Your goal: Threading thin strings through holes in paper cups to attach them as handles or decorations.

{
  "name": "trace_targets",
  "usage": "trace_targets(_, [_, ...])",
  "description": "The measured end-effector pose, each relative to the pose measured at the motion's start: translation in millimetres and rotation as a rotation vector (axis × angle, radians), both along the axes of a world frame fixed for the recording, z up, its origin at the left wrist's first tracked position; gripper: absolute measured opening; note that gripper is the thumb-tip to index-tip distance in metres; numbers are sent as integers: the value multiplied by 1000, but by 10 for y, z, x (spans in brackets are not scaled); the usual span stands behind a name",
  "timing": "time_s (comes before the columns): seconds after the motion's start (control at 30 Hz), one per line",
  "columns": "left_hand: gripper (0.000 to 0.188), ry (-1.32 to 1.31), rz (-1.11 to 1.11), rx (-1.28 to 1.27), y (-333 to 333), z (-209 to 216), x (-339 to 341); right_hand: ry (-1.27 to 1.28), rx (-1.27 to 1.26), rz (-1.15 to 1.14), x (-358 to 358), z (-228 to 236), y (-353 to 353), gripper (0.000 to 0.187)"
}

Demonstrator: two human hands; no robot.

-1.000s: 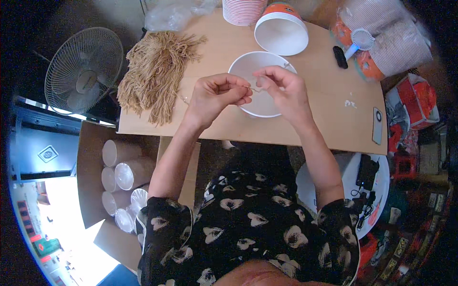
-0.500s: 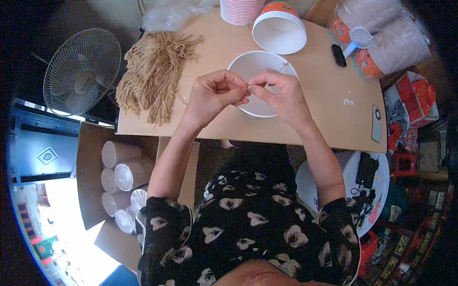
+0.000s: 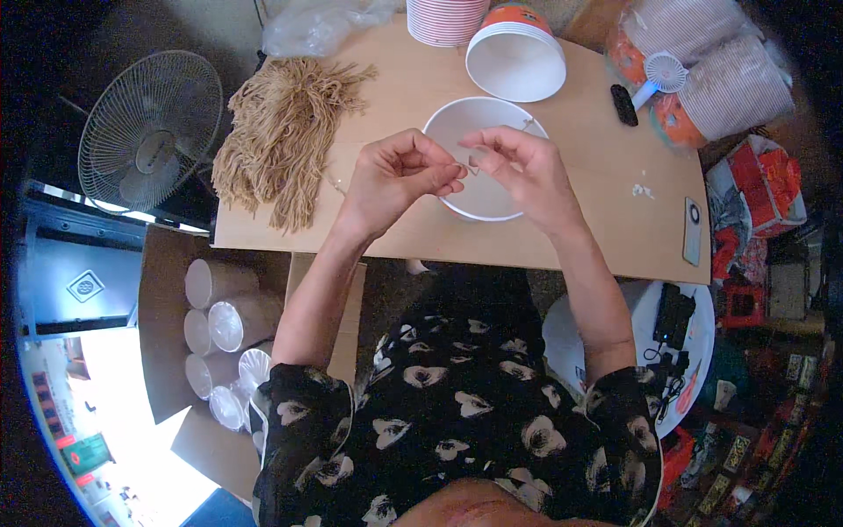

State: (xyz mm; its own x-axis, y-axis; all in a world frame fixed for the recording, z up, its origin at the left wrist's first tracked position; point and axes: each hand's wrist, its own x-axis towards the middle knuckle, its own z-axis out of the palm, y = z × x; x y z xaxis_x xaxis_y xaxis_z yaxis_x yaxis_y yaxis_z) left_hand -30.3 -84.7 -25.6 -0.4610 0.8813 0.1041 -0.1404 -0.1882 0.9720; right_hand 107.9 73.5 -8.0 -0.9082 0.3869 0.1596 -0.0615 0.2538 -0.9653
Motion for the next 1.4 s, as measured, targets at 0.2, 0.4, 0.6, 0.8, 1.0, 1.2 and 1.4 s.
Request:
trace_targets(0.2, [14,-1,-42,-33,4,48,5,19,161,75,-29,-118,89,12])
trace_targets(0.4, [33,-62,-57,-25,-16,68,36,15,3,-11,-23,-26,-20,10])
trace_targets(0.6, [33,33,-49,-41,25,86,68,-50,55,6,39,-4,26,10])
trace_targets(0.8, [10,484,104,-97,-32,116,175,48,432,-122,257,148,-44,12])
trace_targets(1.0, [8,865,25,39,-89,188,209,104,237,-113,601,257,208,9])
trace_targets(1.2, [14,1252,-99,114,-114,279,90,130,61,-258,905,223,412,12])
trace_targets(1.4, [23,1707,-55,318,388,1277,-196,481,120,-440,1179,305,864,45])
